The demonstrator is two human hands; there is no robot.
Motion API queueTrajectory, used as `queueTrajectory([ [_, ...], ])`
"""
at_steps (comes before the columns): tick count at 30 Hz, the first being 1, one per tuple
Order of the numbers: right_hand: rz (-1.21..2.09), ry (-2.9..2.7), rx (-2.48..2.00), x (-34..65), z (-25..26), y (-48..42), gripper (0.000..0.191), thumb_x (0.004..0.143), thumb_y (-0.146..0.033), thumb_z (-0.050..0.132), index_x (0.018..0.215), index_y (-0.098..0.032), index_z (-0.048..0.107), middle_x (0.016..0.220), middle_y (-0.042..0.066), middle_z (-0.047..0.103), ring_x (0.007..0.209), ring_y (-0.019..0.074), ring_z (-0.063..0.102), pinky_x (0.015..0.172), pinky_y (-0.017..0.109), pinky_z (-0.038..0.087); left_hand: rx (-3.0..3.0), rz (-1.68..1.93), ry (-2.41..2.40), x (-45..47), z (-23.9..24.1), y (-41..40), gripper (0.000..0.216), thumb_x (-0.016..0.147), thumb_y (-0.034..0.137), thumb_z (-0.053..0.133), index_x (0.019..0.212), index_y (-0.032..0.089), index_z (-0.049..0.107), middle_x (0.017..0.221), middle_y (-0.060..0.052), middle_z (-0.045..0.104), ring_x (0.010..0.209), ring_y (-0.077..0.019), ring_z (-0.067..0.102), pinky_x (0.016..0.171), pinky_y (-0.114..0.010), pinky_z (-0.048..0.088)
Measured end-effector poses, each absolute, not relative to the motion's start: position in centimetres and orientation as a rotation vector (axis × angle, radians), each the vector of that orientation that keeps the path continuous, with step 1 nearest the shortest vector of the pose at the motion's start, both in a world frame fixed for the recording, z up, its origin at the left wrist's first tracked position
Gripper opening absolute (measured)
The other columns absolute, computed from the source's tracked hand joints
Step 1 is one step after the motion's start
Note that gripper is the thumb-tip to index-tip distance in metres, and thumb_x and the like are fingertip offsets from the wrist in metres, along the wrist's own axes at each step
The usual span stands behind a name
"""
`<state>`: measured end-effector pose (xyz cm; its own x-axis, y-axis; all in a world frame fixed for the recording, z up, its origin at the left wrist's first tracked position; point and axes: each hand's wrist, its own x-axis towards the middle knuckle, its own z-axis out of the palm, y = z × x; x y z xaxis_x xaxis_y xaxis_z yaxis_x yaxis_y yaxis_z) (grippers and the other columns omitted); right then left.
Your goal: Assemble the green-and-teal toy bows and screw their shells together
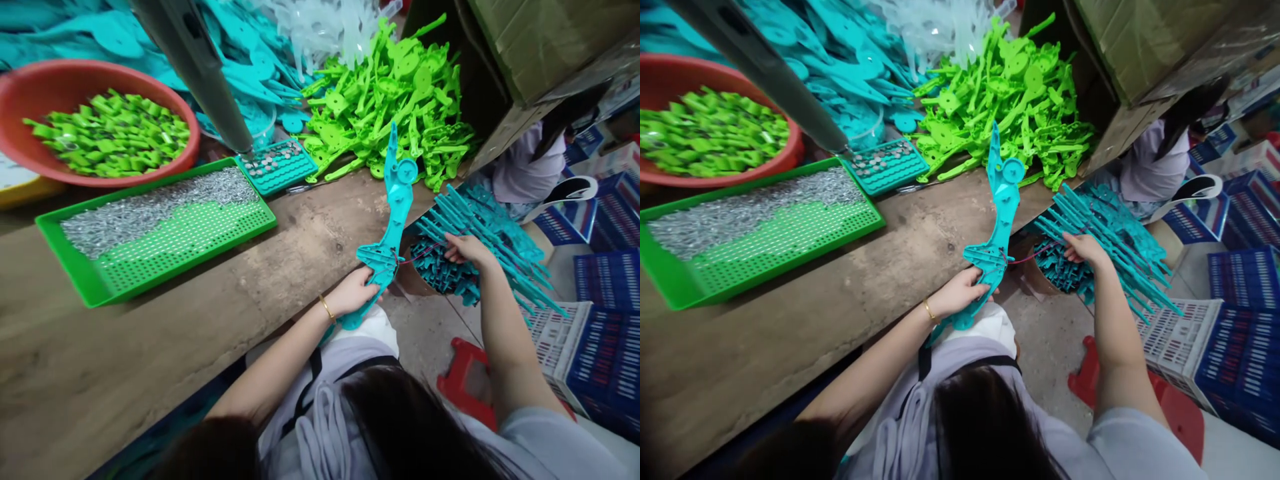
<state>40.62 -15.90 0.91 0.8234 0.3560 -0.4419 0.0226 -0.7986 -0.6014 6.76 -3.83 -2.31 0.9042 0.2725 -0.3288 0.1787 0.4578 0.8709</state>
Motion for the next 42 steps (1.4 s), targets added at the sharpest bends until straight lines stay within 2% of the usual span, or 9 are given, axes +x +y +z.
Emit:
queueTrajectory([
  [5, 0.548, -0.31, -2.03, 38.4, 1.7, -15.6, 0.022, 0.08, -0.039, 0.065, 0.073, -0.018, 0.06, 0.062, 0.002, 0.069, 0.039, 0.0075, 0.049, 0.039, 0.02, 0.04, 1.144, 0.06, 0.455, 6.7, -2.7, -4.5, 0.024, 0.073, 0.016, 0.056, 0.097, 0.016, 0.061, 0.086, -0.004, 0.072, 0.068, -0.0164, 0.067, 0.063, -0.027, 0.054],
  [10, 0.34, -0.411, -1.675, 36.9, 6.1, -15.4, 0.021, 0.083, -0.043, 0.057, 0.08, -0.023, 0.059, 0.062, -0.005, 0.06, 0.043, 0.0049, 0.047, 0.046, 0.019, 0.042, 1.139, 0.042, 0.481, 6.5, -2.7, -4.8, 0.02, 0.073, 0.017, 0.056, 0.093, 0.017, 0.058, 0.086, -0.004, 0.071, 0.069, -0.0171, 0.067, 0.064, -0.028, 0.053],
  [14, 0.528, -0.705, -1.441, 33.4, 9.0, -14.6, 0.019, 0.079, -0.044, 0.064, 0.083, -0.026, 0.066, 0.061, -0.004, 0.059, 0.044, 0.0076, 0.049, 0.046, 0.023, 0.045, 1.102, 0.04, 0.449, 6.2, -1.9, -5.0, 0.018, 0.072, 0.02, 0.058, 0.09, 0.018, 0.058, 0.085, -0.003, 0.071, 0.069, -0.0175, 0.067, 0.065, -0.028, 0.052],
  [18, 0.655, -0.976, -1.26, 29.8, 11.6, -12.3, 0.026, 0.075, -0.05, 0.073, 0.092, -0.029, 0.072, 0.068, -0.001, 0.065, 0.051, 0.0099, 0.056, 0.049, 0.025, 0.051, 0.961, 0.039, 0.448, 4.9, -0.8, -5.1, 0.019, 0.073, 0.028, 0.057, 0.089, 0.017, 0.058, 0.082, -0.004, 0.071, 0.069, -0.0183, 0.067, 0.067, -0.03, 0.053],
  [21, 0.719, -1.087, -1.093, 27.3, 13.3, -9.8, 0.034, 0.067, -0.041, 0.084, 0.097, -0.03, 0.072, 0.077, -0.002, 0.07, 0.057, 0.0106, 0.062, 0.055, 0.024, 0.056, 0.946, 0.084, 0.451, 2.5, 0.0, -5.1, 0.027, 0.078, 0.041, 0.056, 0.09, 0.017, 0.059, 0.085, -0.006, 0.071, 0.072, -0.0191, 0.066, 0.07, -0.031, 0.053],
  [24, 0.795, -1.168, -0.971, 24.6, 14.1, -7.5, 0.034, 0.067, -0.027, 0.085, 0.097, -0.03, 0.071, 0.082, -0.002, 0.073, 0.06, 0.011, 0.066, 0.058, 0.024, 0.059, 1.151, 0.186, 0.49, -1.3, 0.7, -5.6, 0.038, 0.08, 0.05, 0.06, 0.096, 0.016, 0.06, 0.094, -0.007, 0.07, 0.081, -0.0204, 0.066, 0.076, -0.032, 0.053],
  [31, 1.29, -1.29, -0.829, 17.8, 12.6, -3.2, 0.017, 0.073, -0.022, 0.081, 0.082, -0.02, 0.067, 0.08, 0.004, 0.076, 0.056, 0.0169, 0.071, 0.051, 0.028, 0.059, 1.605, 0.297, 0.79, -10.0, 1.7, -8.8, 0.041, 0.082, 0.043, 0.067, 0.112, 0.016, 0.063, 0.113, -0.008, 0.069, 0.104, -0.025, 0.061, 0.098, -0.039, 0.047],
  [37, 1.469, -1.739, -0.432, 13.6, 12.6, -0.7, 0.012, 0.079, -0.021, 0.075, 0.091, -0.02, 0.076, 0.09, 0.007, 0.077, 0.071, 0.0159, 0.073, 0.063, 0.028, 0.06, 1.611, 0.286, 0.87, -17.0, 1.7, -11.5, 0.024, 0.088, 0.041, 0.061, 0.092, 0.019, 0.069, 0.097, -0.004, 0.071, 0.094, -0.0202, 0.062, 0.096, -0.035, 0.048],
  [42, 1.3, -1.895, -0.45, 9.2, 13.8, 1.6, 0.011, 0.082, -0.018, 0.073, 0.091, -0.02, 0.076, 0.078, 0.002, 0.07, 0.073, 0.011, 0.067, 0.065, 0.023, 0.055, 0.954, 0.603, 1.209, -19.9, 0.8, -13.2, 0.039, 0.076, 0.053, 0.073, 0.088, 0.016, 0.066, 0.084, -0.005, 0.072, 0.076, -0.0187, 0.066, 0.075, -0.032, 0.056],
])
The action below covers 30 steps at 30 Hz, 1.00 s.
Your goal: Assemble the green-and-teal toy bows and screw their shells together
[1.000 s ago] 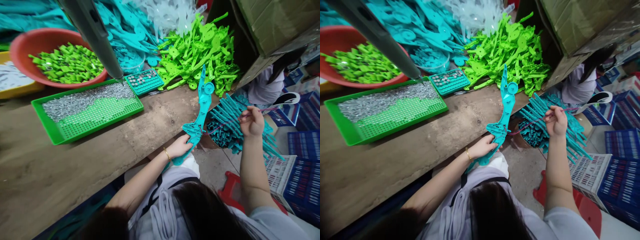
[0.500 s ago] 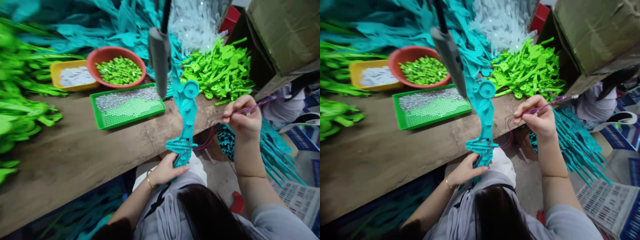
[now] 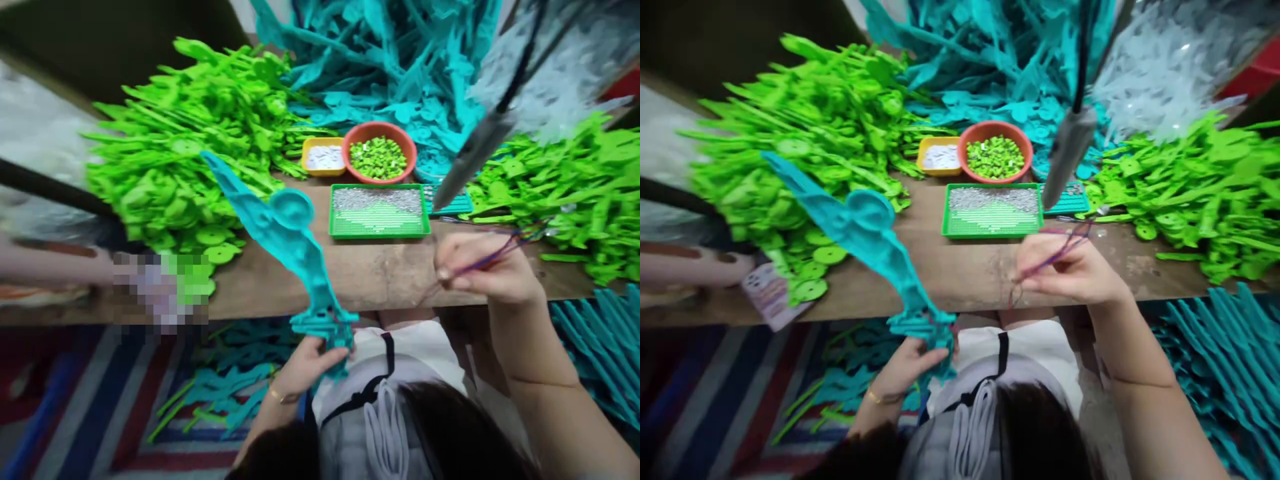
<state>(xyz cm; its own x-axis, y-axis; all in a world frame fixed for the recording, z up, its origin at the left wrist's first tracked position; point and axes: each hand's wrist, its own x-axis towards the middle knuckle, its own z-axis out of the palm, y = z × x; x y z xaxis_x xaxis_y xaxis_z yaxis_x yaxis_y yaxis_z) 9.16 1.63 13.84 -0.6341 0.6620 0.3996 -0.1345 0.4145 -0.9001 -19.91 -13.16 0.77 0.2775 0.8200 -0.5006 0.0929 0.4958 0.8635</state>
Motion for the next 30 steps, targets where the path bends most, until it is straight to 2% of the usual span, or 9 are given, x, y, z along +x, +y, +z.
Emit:
queueTrajectory([
  [4, 1.148, -1.867, -0.718, 1.7, 13.2, 6.3, 0.008, 0.086, -0.023, 0.067, 0.089, -0.018, 0.072, 0.08, 0.0, 0.068, 0.065, 0.0088, 0.062, 0.065, 0.025, 0.054, 0.431, 1.029, 1.137, -17.4, 0.9, -10.7, 0.045, 0.073, 0.054, 0.076, 0.091, 0.017, 0.058, 0.083, -0.006, 0.072, 0.07, -0.0207, 0.07, 0.066, -0.035, 0.059],
  [7, 1.066, -1.964, -0.894, -2.8, 11.6, 9.9, 0.023, 0.084, -0.024, 0.066, 0.105, -0.015, 0.068, 0.094, 0.003, 0.068, 0.081, 0.0138, 0.066, 0.081, 0.035, 0.056, 0.258, 1.167, 1.113, -15.7, 1.3, -7.9, 0.046, 0.071, 0.049, 0.079, 0.094, 0.019, 0.053, 0.07, 0.0, 0.068, 0.057, -0.0172, 0.067, 0.06, -0.035, 0.06],
  [10, 0.883, -2.14, -1.12, -2.9, 10.2, 12.0, 0.028, 0.081, -0.025, 0.067, 0.107, -0.014, 0.068, 0.097, 0.007, 0.069, 0.089, 0.0196, 0.066, 0.09, 0.043, 0.052, 0.176, 1.22, 1.051, -15.3, 2.0, -6.0, 0.041, 0.074, 0.047, 0.075, 0.094, 0.018, 0.052, 0.068, 0.001, 0.067, 0.055, -0.0158, 0.066, 0.059, -0.035, 0.06],
  [16, 0.682, -1.877, -1.347, 4.6, 9.5, 12.7, 0.029, 0.084, -0.031, 0.064, 0.109, -0.018, 0.067, 0.099, 0.007, 0.072, 0.091, 0.02, 0.067, 0.087, 0.041, 0.054, 0.239, 1.241, 0.943, -14.9, 2.9, -3.8, 0.042, 0.064, 0.023, 0.079, 0.094, 0.02, 0.05, 0.078, 0.002, 0.069, 0.067, -0.0195, 0.07, 0.065, -0.038, 0.06],
  [21, 0.91, -1.99, -1.316, 6.7, 8.6, 7.0, 0.027, 0.088, -0.04, 0.061, 0.108, -0.022, 0.067, 0.102, 0.005, 0.073, 0.092, 0.0191, 0.069, 0.083, 0.037, 0.056, 0.306, 1.393, 0.876, -12.4, 2.9, -2.0, 0.036, 0.07, 0.027, 0.079, 0.094, 0.019, 0.052, 0.086, 0.0, 0.069, 0.074, -0.0188, 0.071, 0.075, -0.039, 0.059],
  [23, 1.087, -2.151, -1.307, 6.1, 7.8, 4.0, 0.033, 0.09, -0.042, 0.059, 0.117, -0.024, 0.064, 0.11, 0.006, 0.072, 0.097, 0.0199, 0.069, 0.084, 0.037, 0.056, 0.335, 1.491, 0.872, -11.0, 2.7, -1.5, 0.034, 0.073, 0.029, 0.078, 0.094, 0.019, 0.053, 0.088, 0.0, 0.069, 0.077, -0.0179, 0.07, 0.077, -0.037, 0.058],
  [26, 1.209, -2.183, -1.347, 4.9, 6.1, 1.2, 0.048, 0.093, -0.042, 0.054, 0.138, -0.025, 0.051, 0.131, 0.009, 0.064, 0.111, 0.0218, 0.065, 0.094, 0.041, 0.054, 0.407, 1.626, 0.956, -9.3, 2.3, -1.5, 0.027, 0.081, 0.031, 0.073, 0.098, 0.019, 0.056, 0.099, -0.003, 0.069, 0.09, -0.0171, 0.069, 0.087, -0.034, 0.055],
  [28, 1.16, -2.084, -1.425, 4.8, 5.0, 0.7, 0.044, 0.094, -0.044, 0.051, 0.134, -0.024, 0.054, 0.132, 0.01, 0.064, 0.114, 0.0229, 0.063, 0.098, 0.042, 0.051, 0.51, 1.645, 1.059, -8.5, 1.9, -2.4, 0.025, 0.086, 0.033, 0.068, 0.104, 0.02, 0.057, 0.109, -0.005, 0.068, 0.103, -0.017, 0.066, 0.095, -0.032, 0.051],
  [30, 1.125, -2.015, -1.466, 5.7, 4.2, 1.0, 0.036, 0.094, -0.046, 0.05, 0.118, -0.022, 0.064, 0.12, 0.009, 0.07, 0.109, 0.0229, 0.065, 0.096, 0.041, 0.052, 0.66, 1.535, 1.124, -8.3, 1.5, -4.1, 0.028, 0.088, 0.033, 0.067, 0.111, 0.022, 0.056, 0.117, -0.006, 0.066, 0.111, -0.0178, 0.063, 0.101, -0.032, 0.048],
])
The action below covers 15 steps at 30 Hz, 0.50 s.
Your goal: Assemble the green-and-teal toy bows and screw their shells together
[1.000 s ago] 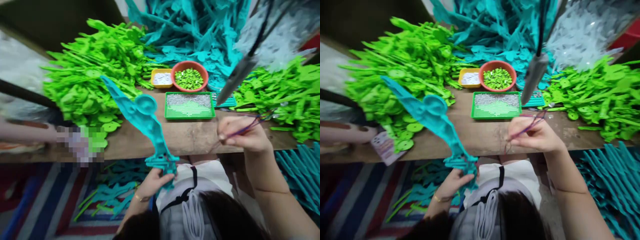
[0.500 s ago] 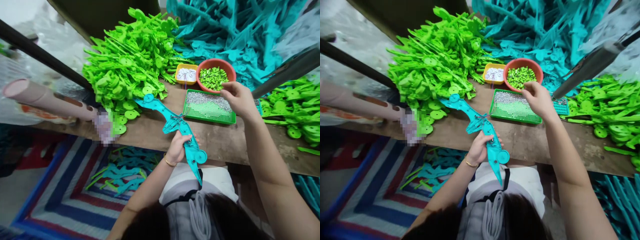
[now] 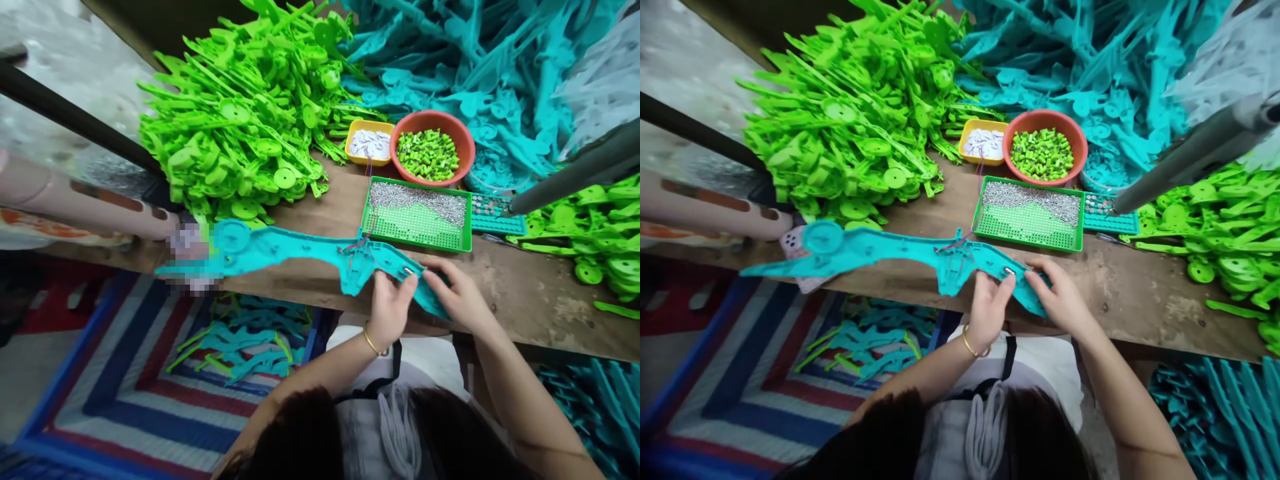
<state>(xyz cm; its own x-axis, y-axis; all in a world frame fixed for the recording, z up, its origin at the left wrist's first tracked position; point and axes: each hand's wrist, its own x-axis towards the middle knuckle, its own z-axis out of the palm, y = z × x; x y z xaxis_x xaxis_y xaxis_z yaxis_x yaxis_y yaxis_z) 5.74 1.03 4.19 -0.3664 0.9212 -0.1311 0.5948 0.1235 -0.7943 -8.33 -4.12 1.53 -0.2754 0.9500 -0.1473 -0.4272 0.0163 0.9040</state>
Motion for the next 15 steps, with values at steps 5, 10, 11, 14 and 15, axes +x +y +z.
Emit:
queueTrajectory([
  [5, 1.066, -2.233, -1.474, 12.4, 2.9, 3.4, 0.03, 0.093, -0.046, 0.051, 0.095, -0.022, 0.07, 0.092, 0.006, 0.072, 0.086, 0.0207, 0.067, 0.082, 0.037, 0.054, 1.25, 0.978, 1.173, -10.1, 0.6, -9.7, 0.024, 0.092, 0.028, 0.057, 0.115, 0.023, 0.065, 0.104, -0.009, 0.073, 0.097, -0.0206, 0.068, 0.092, -0.035, 0.052],
  [10, 0.487, -2.426, -1.522, 15.2, 2.6, 3.8, 0.028, 0.092, -0.041, 0.051, 0.095, -0.022, 0.072, 0.106, 0.012, 0.07, 0.1, 0.0292, 0.063, 0.089, 0.049, 0.049, 1.659, 0.827, 1.087, -13.7, 1.3, -10.6, 0.025, 0.094, 0.022, 0.051, 0.107, 0.024, 0.072, 0.095, -0.009, 0.076, 0.087, -0.0213, 0.071, 0.081, -0.034, 0.054],
  [11, 0.385, -2.413, -1.496, 14.3, 2.7, 3.5, 0.027, 0.092, -0.039, 0.052, 0.099, -0.022, 0.072, 0.11, 0.013, 0.069, 0.104, 0.0305, 0.061, 0.091, 0.051, 0.047, 1.682, 0.875, 1.193, -14.4, 1.5, -10.1, 0.025, 0.094, 0.022, 0.051, 0.108, 0.024, 0.072, 0.095, -0.009, 0.076, 0.087, -0.0213, 0.07, 0.082, -0.034, 0.053],
  [14, 0.417, -2.432, -1.258, 9.7, 2.8, 2.3, 0.023, 0.093, -0.033, 0.054, 0.106, -0.021, 0.069, 0.111, 0.012, 0.068, 0.106, 0.0269, 0.06, 0.093, 0.045, 0.046, 1.72, 0.969, 1.614, -16.1, 1.4, -8.2, 0.024, 0.094, 0.026, 0.054, 0.111, 0.023, 0.069, 0.105, -0.011, 0.073, 0.101, -0.0249, 0.066, 0.096, -0.042, 0.048],
  [15, 0.455, -2.48, -1.162, 7.9, 2.6, 1.9, 0.022, 0.094, -0.033, 0.054, 0.106, -0.021, 0.068, 0.11, 0.011, 0.068, 0.105, 0.0257, 0.059, 0.091, 0.043, 0.046, 1.756, 0.94, 1.706, -16.5, 1.1, -7.8, 0.027, 0.093, 0.03, 0.056, 0.116, 0.022, 0.067, 0.112, -0.012, 0.071, 0.109, -0.0272, 0.063, 0.101, -0.045, 0.045],
])
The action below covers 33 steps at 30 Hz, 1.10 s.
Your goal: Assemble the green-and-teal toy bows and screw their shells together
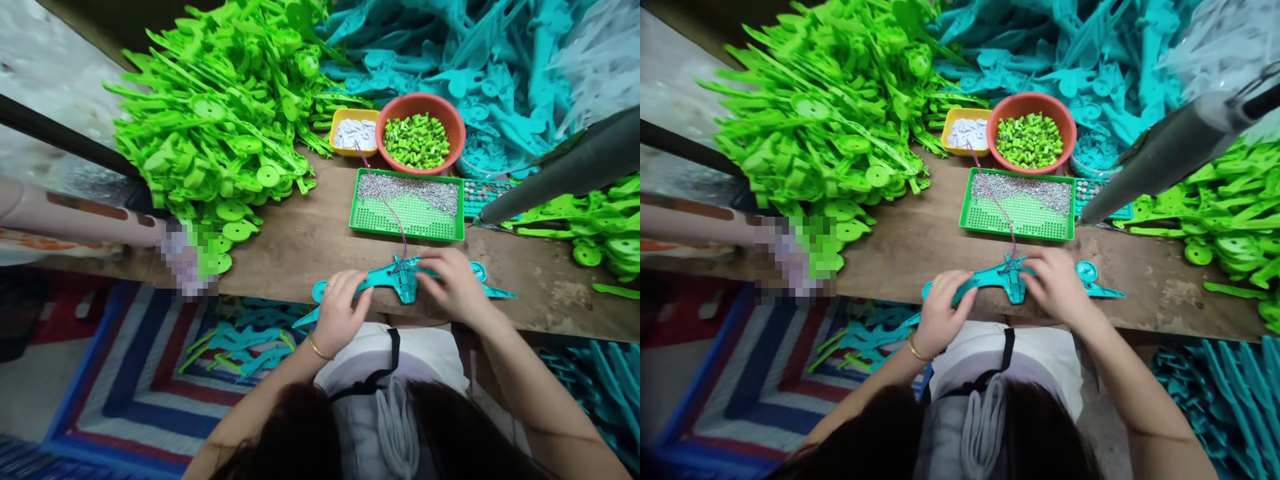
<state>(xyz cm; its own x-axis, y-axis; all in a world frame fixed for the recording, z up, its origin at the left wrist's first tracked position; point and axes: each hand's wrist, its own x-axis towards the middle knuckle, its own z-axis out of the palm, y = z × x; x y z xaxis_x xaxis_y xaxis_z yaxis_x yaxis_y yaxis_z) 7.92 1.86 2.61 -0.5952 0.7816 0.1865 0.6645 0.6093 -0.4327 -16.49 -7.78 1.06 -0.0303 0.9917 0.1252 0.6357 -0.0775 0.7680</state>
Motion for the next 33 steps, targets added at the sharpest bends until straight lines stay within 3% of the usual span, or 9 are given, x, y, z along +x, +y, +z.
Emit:
queueTrajectory([
  [4, 0.266, -2.7, -1.084, 2.7, 1.5, 1.1, 0.021, 0.095, -0.031, 0.052, 0.101, -0.018, 0.067, 0.107, 0.012, 0.065, 0.102, 0.0269, 0.053, 0.088, 0.041, 0.041, 1.949, 0.701, 1.756, -17.2, -0.7, -7.3, 0.044, 0.09, 0.038, 0.061, 0.13, 0.019, 0.059, 0.13, -0.014, 0.062, 0.126, -0.0319, 0.052, 0.11, -0.05, 0.038],
  [11, 0.067, -2.705, -1.151, 1.9, 1.1, 1.1, 0.019, 0.095, -0.024, 0.05, 0.089, -0.018, 0.066, 0.101, 0.011, 0.068, 0.091, 0.025, 0.053, 0.077, 0.038, 0.037, 1.985, 0.603, 1.744, -18.1, -0.8, -7.0, 0.033, 0.093, 0.037, 0.055, 0.12, 0.02, 0.065, 0.124, -0.014, 0.065, 0.12, -0.0313, 0.055, 0.108, -0.049, 0.039],
  [17, 0.331, -2.447, -1.057, 3.2, 1.3, -0.4, 0.016, 0.096, -0.024, 0.049, 0.099, -0.019, 0.063, 0.097, 0.009, 0.073, 0.084, 0.0211, 0.062, 0.075, 0.036, 0.047, 1.579, 0.869, 1.615, -18.1, 1.5, -2.6, 0.023, 0.081, 0.037, 0.071, 0.099, 0.023, 0.072, 0.107, -0.009, 0.071, 0.109, -0.0288, 0.061, 0.103, -0.044, 0.042],
  [20, 0.486, -2.24, -1.088, 3.9, 1.4, -1.6, 0.016, 0.096, -0.023, 0.049, 0.106, -0.023, 0.062, 0.096, 0.007, 0.073, 0.086, 0.0203, 0.068, 0.076, 0.036, 0.054, 1.094, 0.935, 1.412, -16.0, 2.2, 1.6, 0.025, 0.074, 0.033, 0.079, 0.093, 0.019, 0.07, 0.084, -0.007, 0.073, 0.08, -0.0212, 0.067, 0.081, -0.034, 0.051],
  [23, 0.646, -2.134, -1.02, 4.4, 1.7, -2.7, 0.025, 0.095, -0.019, 0.049, 0.116, -0.026, 0.06, 0.104, 0.007, 0.072, 0.097, 0.0205, 0.069, 0.082, 0.037, 0.058, 0.718, 0.8, 1.213, -13.6, 2.8, 4.8, 0.026, 0.077, 0.035, 0.077, 0.086, 0.014, 0.064, 0.077, -0.007, 0.072, 0.064, -0.0144, 0.065, 0.061, -0.024, 0.045],
  [29, 0.919, -1.987, -0.949, 4.4, 2.3, -4.3, 0.02, 0.09, -0.015, 0.057, 0.105, -0.026, 0.063, 0.093, 0.004, 0.071, 0.087, 0.0178, 0.069, 0.077, 0.033, 0.059, 0.409, 0.764, 0.985, -11.1, 4.2, 5.6, 0.019, 0.085, 0.026, 0.069, 0.087, 0.017, 0.053, 0.081, -0.007, 0.072, 0.067, -0.0164, 0.07, 0.069, -0.029, 0.05],
  [33, 1.039, -1.959, -0.933, 4.9, 2.0, -5.1, 0.026, 0.091, -0.014, 0.052, 0.11, -0.028, 0.063, 0.094, 0.004, 0.073, 0.087, 0.0171, 0.071, 0.077, 0.032, 0.059, 0.282, 1.005, 0.931, -11.6, 5.5, 6.5, 0.012, 0.089, 0.016, 0.061, 0.081, 0.016, 0.053, 0.066, 0.002, 0.062, 0.055, -0.0101, 0.061, 0.064, -0.026, 0.049],
])
